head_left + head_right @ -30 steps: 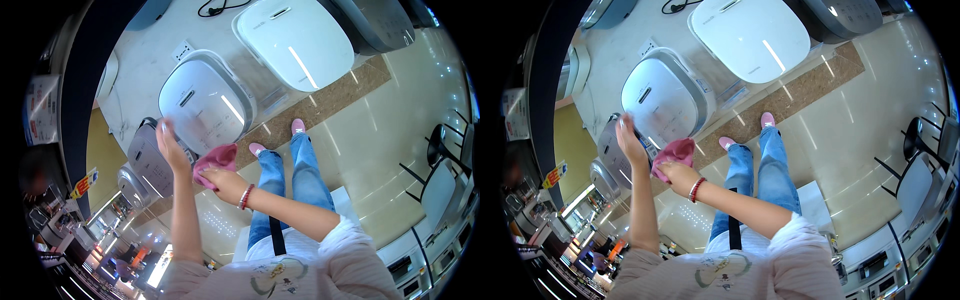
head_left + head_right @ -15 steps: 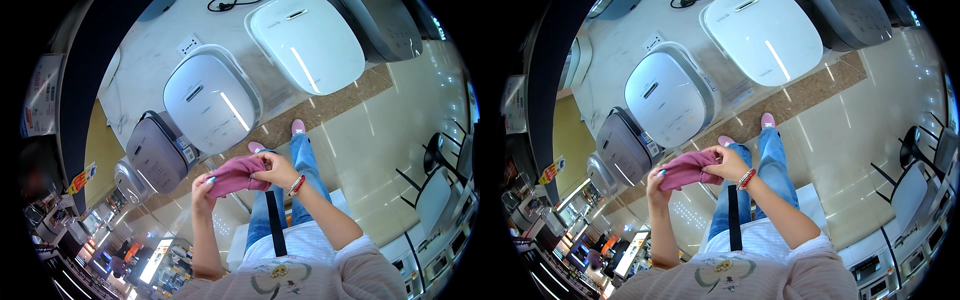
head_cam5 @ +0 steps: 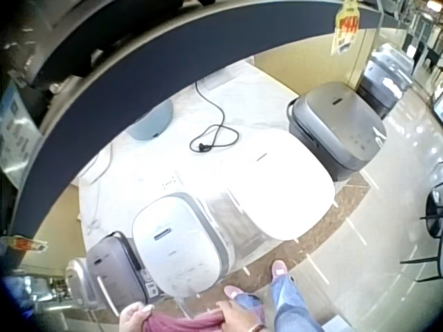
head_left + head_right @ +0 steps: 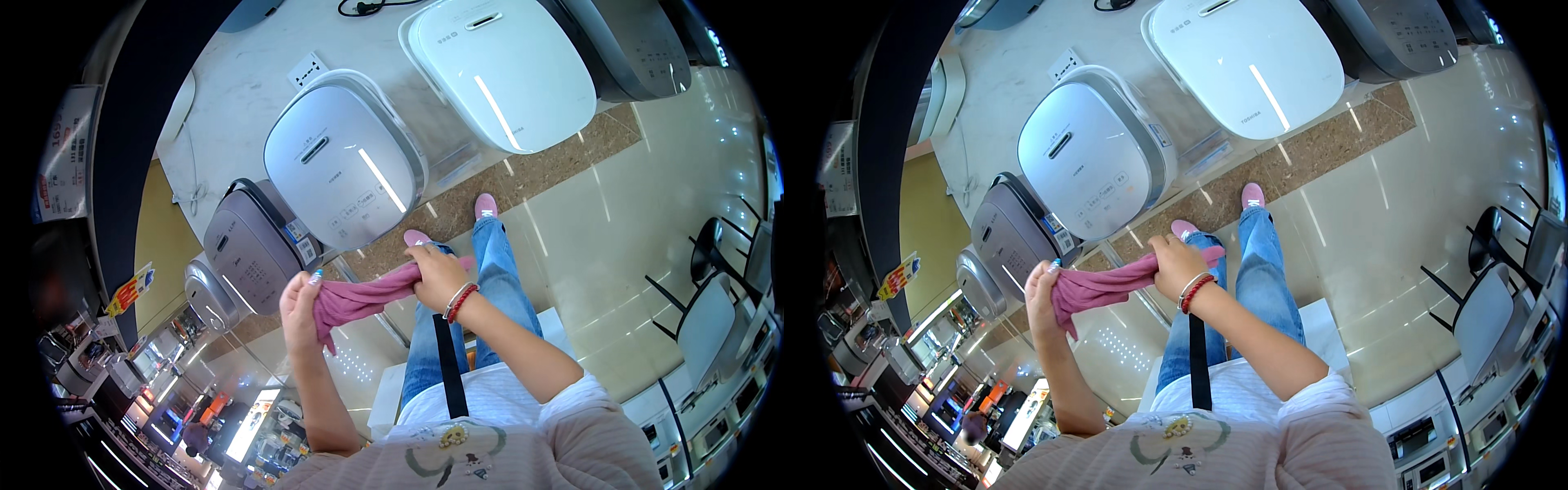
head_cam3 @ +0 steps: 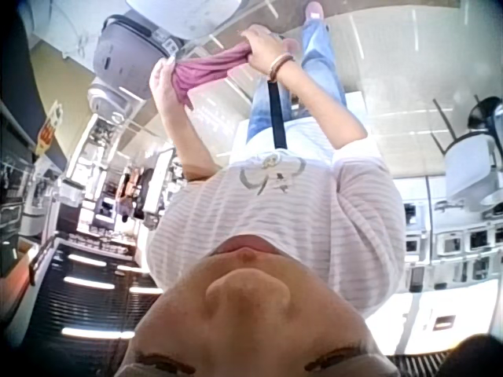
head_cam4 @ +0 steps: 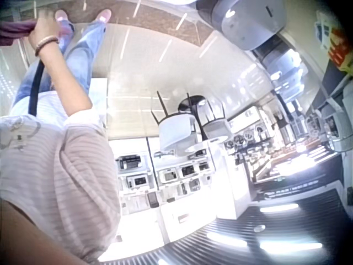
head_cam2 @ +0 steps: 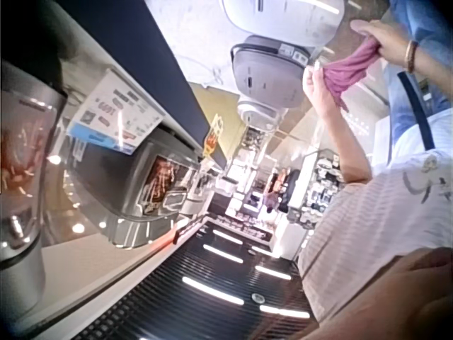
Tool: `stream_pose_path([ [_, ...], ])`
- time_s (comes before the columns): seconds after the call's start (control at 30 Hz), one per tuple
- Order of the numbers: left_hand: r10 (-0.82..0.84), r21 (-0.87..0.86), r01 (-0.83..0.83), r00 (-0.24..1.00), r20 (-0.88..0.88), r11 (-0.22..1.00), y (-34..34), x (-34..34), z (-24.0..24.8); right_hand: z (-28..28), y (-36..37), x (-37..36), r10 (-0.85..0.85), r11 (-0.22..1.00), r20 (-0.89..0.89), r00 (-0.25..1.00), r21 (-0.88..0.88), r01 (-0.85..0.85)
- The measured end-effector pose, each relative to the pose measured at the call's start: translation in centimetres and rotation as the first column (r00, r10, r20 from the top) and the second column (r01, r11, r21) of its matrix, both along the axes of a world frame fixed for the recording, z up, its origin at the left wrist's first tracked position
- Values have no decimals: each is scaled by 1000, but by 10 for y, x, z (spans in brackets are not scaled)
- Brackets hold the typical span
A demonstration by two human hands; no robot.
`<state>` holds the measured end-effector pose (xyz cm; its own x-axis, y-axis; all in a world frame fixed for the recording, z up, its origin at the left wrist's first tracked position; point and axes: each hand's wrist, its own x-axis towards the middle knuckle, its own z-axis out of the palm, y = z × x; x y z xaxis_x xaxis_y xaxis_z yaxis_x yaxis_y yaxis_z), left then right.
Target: The person wipes the exterior surfaces of several rice cookers on a display shelf using a pink cloth. They open the lids of the appliances to wipe the interior and the inner cooking pots, then close the lids and continue wiping the exteriors of the remaining units.
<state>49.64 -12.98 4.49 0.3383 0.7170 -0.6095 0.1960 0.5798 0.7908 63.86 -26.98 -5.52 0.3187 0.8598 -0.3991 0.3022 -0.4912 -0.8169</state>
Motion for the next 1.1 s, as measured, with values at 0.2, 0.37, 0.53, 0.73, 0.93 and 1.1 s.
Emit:
stream_pose_path([
  [0.2,564,-156,-558,826,-11,815,14,26,-10,3,-3,15,-109,994,-450,887,-67,88],
  [0.37,355,331,-365,930,90,870,-3,49,-41,12,1,7,-136,991,-489,862,-83,109],
  [0.53,247,349,-256,966,71,901,-17,70,-43,23,-11,-1,-151,989,-549,822,-86,123],
  [0.73,363,340,-341,932,-1,877,-3,67,-55,21,-21,-3,-285,957,-689,667,-171,232],
  [0.93,-50,177,144,890,-453,974,27,43,-44,21,-23,25,-549,756,-812,-199,-584,296],
  [1.1,441,-341,-475,880,-177,811,31,57,-26,0,-29,25,-392,740,-565,-726,-662,116],
])
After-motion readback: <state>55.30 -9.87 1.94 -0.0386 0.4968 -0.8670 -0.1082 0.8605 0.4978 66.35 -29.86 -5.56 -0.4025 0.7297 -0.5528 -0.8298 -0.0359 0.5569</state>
